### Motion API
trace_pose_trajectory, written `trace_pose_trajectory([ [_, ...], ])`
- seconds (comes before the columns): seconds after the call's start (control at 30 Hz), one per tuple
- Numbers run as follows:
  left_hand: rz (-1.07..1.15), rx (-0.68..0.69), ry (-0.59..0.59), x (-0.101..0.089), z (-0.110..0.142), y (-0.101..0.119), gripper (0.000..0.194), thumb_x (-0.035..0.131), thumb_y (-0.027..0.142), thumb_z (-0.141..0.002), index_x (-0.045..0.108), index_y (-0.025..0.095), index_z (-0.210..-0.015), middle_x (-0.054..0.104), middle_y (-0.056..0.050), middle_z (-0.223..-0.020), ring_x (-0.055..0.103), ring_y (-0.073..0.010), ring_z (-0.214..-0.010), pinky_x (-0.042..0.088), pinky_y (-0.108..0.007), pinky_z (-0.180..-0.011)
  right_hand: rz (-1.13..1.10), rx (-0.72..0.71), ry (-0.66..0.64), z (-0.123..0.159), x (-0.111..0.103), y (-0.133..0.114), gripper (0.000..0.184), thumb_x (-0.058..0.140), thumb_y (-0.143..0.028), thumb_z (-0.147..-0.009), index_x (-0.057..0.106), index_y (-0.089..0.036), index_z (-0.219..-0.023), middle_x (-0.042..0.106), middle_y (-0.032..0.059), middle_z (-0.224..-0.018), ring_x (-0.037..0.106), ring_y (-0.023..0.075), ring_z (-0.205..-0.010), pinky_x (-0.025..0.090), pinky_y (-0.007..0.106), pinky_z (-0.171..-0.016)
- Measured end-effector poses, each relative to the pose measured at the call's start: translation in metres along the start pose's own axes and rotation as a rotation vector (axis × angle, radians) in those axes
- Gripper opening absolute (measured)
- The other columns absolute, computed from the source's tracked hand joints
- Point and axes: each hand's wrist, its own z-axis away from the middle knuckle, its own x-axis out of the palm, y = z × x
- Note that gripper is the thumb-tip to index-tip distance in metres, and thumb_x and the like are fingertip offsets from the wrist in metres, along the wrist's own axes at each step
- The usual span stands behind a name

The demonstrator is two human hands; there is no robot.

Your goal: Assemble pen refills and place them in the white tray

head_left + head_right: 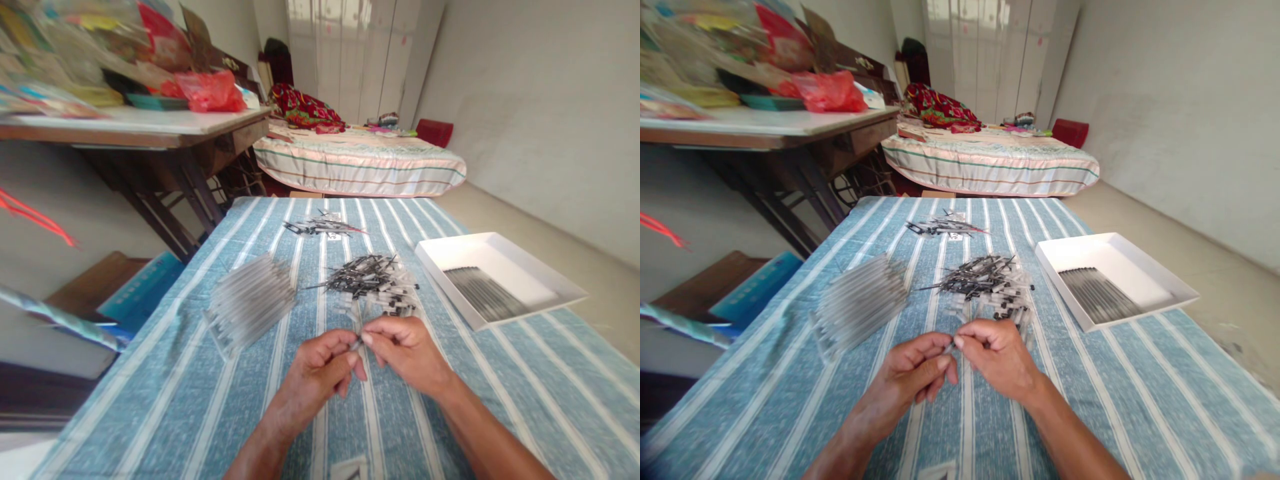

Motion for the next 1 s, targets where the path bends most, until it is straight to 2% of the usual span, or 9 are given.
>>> trace_pose_trajectory([
  [0.13,-0.055,-0.004,-0.056,0.001,0.0,0.0,0.015,0.058,0.03,-0.078,0.059,0.015,-0.081,0.064,-0.002,-0.064,0.042,-0.0055,-0.041,0.027,-0.018,-0.038,0.167,-0.076,-0.098,-0.003,-0.013,-0.004,0.016,0.056,-0.027,-0.078,0.065,-0.015,-0.072,0.047,-0.0049,-0.048,0.039,0.0063,-0.045,0.03,0.018,-0.044],
  [0.27,-0.124,0.002,-0.113,-0.002,0.0,-0.004,0.013,0.056,0.028,-0.079,0.059,0.015,-0.079,0.065,-0.001,-0.066,0.043,-0.0054,-0.043,0.03,-0.018,-0.041,0.157,-0.047,-0.225,-0.006,-0.019,-0.008,0.016,0.057,-0.025,-0.076,0.06,-0.015,-0.064,0.044,-0.0063,-0.048,0.037,0.0056,-0.046,0.029,0.017,-0.044],
  [0.47,-0.212,0.023,-0.132,-0.001,0.0,-0.004,0.007,0.055,0.02,-0.078,0.06,0.015,-0.078,0.063,0.001,-0.065,0.045,-0.0067,-0.047,0.037,-0.019,-0.046,0.091,0.096,-0.343,-0.007,-0.018,0.0,0.038,0.05,-0.033,-0.082,0.047,-0.015,-0.05,0.045,-0.0053,-0.043,0.037,0.0042,-0.039,0.028,0.015,-0.039],
  [0.57,-0.197,0.024,-0.106,0.001,-0.001,-0.003,0.007,0.055,0.019,-0.077,0.06,0.015,-0.079,0.062,0.001,-0.064,0.044,-0.0068,-0.046,0.037,-0.019,-0.045,0.067,0.147,-0.327,-0.006,-0.018,0.006,0.042,0.048,-0.043,-0.084,0.051,-0.015,-0.052,0.043,-0.0056,-0.04,0.036,0.0043,-0.036,0.027,0.015,-0.037],
  [0.7,-0.19,0.021,-0.09,0.001,-0.001,-0.004,0.008,0.056,0.022,-0.077,0.06,0.016,-0.078,0.062,0.001,-0.063,0.044,-0.0068,-0.045,0.036,-0.019,-0.044,-0.087,0.174,-0.267,-0.003,-0.017,0.006,0.026,0.059,-0.04,-0.077,0.059,-0.016,-0.088,0.051,-0.0063,-0.055,0.043,0.0055,-0.041,0.036,0.016,-0.04],
  [0.77,-0.2,0.015,-0.098,0.0,-0.001,-0.004,0.008,0.056,0.023,-0.078,0.059,0.016,-0.076,0.062,0.001,-0.064,0.044,-0.0066,-0.045,0.036,-0.019,-0.044,-0.059,0.128,-0.247,-0.001,-0.014,0.004,0.021,0.057,-0.037,-0.078,0.058,-0.015,-0.079,0.051,-0.0057,-0.055,0.044,0.0055,-0.042,0.036,0.016,-0.041],
  [0.87,-0.211,0.01,-0.098,0.0,0.0,-0.004,0.007,0.055,0.022,-0.078,0.059,0.016,-0.078,0.063,0.001,-0.065,0.044,-0.0064,-0.045,0.036,-0.019,-0.045,0.12,0.041,-0.182,0.0,-0.012,0.003,0.039,0.051,-0.039,-0.083,0.049,-0.015,-0.052,0.043,-0.0053,-0.044,0.039,0.0051,-0.041,0.029,0.017,-0.041],
  [0.93,-0.213,0.009,-0.082,0.0,0.0,-0.003,0.006,0.054,0.02,-0.078,0.059,0.016,-0.079,0.063,0.001,-0.065,0.044,-0.0063,-0.045,0.035,-0.019,-0.045,0.164,0.036,-0.156,0.001,-0.011,0.003,0.041,0.051,-0.041,-0.082,0.049,-0.015,-0.052,0.04,-0.0055,-0.044,0.039,0.0054,-0.042,0.028,0.017,-0.041],
  [1.0,-0.211,0.005,-0.074,0.001,0.0,-0.002,0.006,0.054,0.019,-0.077,0.059,0.015,-0.077,0.062,0.001,-0.063,0.043,-0.0064,-0.044,0.036,-0.019,-0.045,0.101,0.077,-0.162,0.002,-0.011,0.004,0.03,0.054,-0.041,-0.08,0.056,-0.015,-0.067,0.044,-0.0061,-0.049,0.041,0.0058,-0.043,0.03,0.017,-0.041],
])
